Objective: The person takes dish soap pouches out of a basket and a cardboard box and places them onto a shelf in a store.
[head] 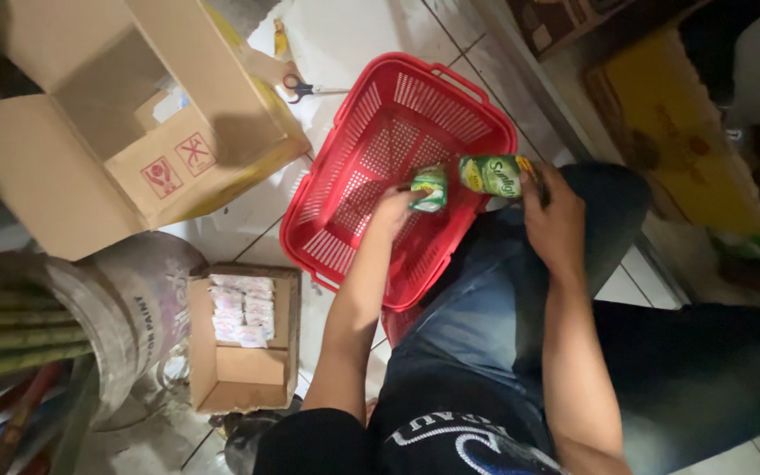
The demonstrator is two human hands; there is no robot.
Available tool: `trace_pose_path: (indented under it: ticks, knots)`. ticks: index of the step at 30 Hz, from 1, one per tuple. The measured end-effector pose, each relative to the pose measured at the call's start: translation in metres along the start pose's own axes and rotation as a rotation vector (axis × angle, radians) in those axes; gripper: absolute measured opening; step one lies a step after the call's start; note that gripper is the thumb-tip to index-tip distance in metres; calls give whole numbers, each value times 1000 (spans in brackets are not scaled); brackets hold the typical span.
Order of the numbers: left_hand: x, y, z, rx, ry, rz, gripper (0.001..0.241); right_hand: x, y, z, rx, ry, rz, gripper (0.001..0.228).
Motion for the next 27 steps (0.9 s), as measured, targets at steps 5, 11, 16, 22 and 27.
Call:
trace_pose_path:
  ticks: [5, 11, 16, 22, 27]
  knots:
    - [7, -78, 25, 82, -98, -100, 73, -3, -5, -14, -122, 7, -48, 30]
    - [40, -178, 99, 383, 115, 143, 55, -21, -20, -34, -167, 1, -81, 20]
    - [88, -228, 144, 472, 178, 53, 44, -53, -38, -72, -323, 90, 29, 19]
    - [162, -283, 158, 539, 315, -71, 36, -83, -62, -94, -221, 226, 0, 22]
    - [212, -310, 141, 486, 428, -173, 32, -93, -67, -111, -209, 305, 63, 25]
Point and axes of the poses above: each hand's wrist, its own y-axis towards the middle knuckle, its own x-axis out of the palm, z = x × y, the point moved 4 cm from there along y, towards the middle knuckle, and after that the axes turned 9 degrees about -x, right-handed, at the moved point
